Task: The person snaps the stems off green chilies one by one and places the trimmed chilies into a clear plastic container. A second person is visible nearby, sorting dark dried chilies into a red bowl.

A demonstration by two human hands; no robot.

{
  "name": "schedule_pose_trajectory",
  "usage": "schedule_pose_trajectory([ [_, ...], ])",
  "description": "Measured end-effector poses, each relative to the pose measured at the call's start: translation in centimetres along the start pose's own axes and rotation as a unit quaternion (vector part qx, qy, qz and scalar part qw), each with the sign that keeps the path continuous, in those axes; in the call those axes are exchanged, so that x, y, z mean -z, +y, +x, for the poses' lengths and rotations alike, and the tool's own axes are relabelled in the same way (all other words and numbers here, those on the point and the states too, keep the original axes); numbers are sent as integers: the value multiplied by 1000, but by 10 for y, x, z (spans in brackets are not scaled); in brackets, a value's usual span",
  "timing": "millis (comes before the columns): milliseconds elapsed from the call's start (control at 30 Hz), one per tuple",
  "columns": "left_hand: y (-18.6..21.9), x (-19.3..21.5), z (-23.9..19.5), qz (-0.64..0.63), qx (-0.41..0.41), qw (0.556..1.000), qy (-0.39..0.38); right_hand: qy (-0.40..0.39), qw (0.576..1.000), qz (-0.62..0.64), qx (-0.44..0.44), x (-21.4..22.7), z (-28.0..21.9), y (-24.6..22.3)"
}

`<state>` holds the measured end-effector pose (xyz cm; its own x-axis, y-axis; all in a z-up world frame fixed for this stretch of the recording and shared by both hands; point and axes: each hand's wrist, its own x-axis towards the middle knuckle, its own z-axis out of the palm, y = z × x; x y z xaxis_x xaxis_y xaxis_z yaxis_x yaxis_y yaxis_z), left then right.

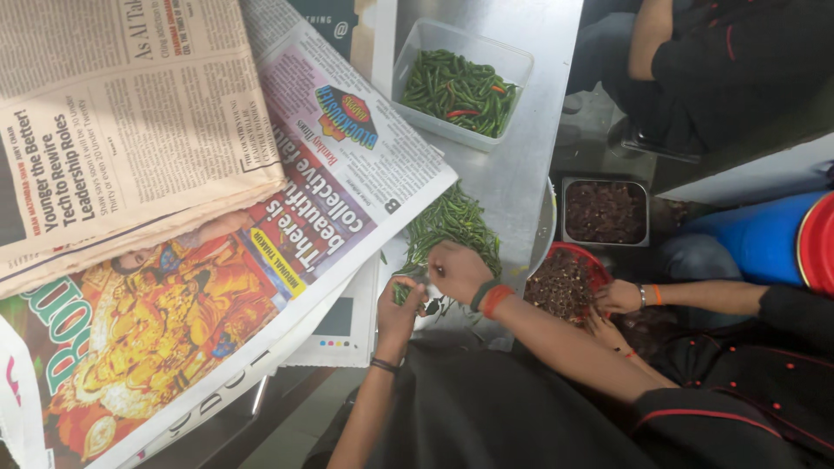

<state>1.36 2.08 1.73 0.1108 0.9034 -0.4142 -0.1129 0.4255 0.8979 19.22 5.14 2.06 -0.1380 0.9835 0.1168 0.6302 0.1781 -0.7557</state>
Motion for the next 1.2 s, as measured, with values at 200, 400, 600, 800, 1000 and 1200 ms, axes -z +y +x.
schedule_pose_trajectory([
  [200, 2, 5, 5, 142, 52, 987, -46, -137, 900, 378, -166, 6, 4, -2],
  [400, 5, -8, 8, 189, -23, 981, -38, -16, 976, 209, -57, 26, -3, -24],
  [600, -1, -1, 4, 64, 63, 994, -57, 26, 993, -106, -41, 47, -1, -36],
  [800, -6, 3, 2, -5, 64, 997, -48, -104, 977, -186, -28, 28, -20, -14],
  [1000, -9, -2, 2, 112, 24, 993, -33, 26, 993, 71, -86, -7, -27, 24],
  [1200, 5, -13, -4, 206, -2, 972, -114, -103, 889, 399, -200, -37, -41, 61],
])
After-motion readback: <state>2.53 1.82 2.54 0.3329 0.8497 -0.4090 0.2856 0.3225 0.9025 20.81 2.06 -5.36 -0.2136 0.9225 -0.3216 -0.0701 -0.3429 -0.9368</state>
